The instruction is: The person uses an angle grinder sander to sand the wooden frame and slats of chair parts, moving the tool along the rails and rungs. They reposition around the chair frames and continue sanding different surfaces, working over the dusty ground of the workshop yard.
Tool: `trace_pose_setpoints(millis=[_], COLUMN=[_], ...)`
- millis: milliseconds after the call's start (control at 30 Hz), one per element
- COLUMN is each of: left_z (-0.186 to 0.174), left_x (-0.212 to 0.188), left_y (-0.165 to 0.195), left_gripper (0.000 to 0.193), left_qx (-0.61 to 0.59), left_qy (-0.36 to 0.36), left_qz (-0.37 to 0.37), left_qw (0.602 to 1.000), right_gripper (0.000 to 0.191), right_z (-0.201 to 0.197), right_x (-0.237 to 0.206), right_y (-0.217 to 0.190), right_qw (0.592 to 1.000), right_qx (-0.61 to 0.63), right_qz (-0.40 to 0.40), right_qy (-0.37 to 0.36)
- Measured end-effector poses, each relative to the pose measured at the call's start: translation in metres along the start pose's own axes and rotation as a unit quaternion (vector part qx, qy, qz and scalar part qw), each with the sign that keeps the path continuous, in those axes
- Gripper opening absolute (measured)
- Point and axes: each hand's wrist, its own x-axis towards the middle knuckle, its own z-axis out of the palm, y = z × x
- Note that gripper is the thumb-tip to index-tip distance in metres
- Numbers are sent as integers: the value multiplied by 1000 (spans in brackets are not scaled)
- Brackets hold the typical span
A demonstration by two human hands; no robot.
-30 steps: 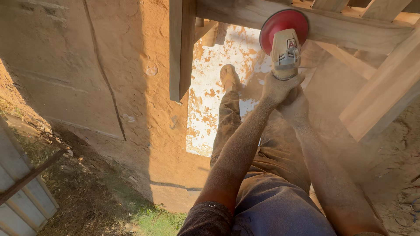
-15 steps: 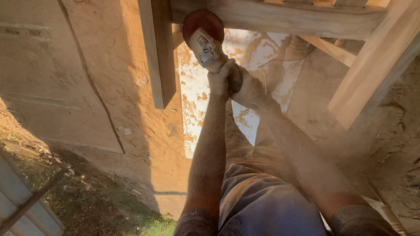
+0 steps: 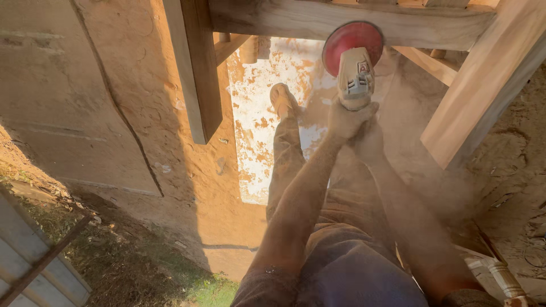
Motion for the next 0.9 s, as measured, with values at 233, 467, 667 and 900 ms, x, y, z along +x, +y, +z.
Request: trace_pose_setpoints(millis=[233,467,667,900], left_z=[56,11,-67,-88], left_x=[-1,3,8,11], left_y=[14,33,36,36], left_gripper=[65,55,36,33], left_qx=[217,224,145,66], left_qy=[-87,-78,11,75], left_qz=[-85,-86,-68,-53], left_qw=[969,968,987,994], right_gripper=[52,57,75,80], right_z=[1,33,66,43], right_x=[-23,-17,10,27], right_y=[37,7,-62,-104], right_qw=[987,956,990,988], right_qx=[119,256,121,47], right_qz=[50,138,-62,114], right_qy=[99,26,26,-91])
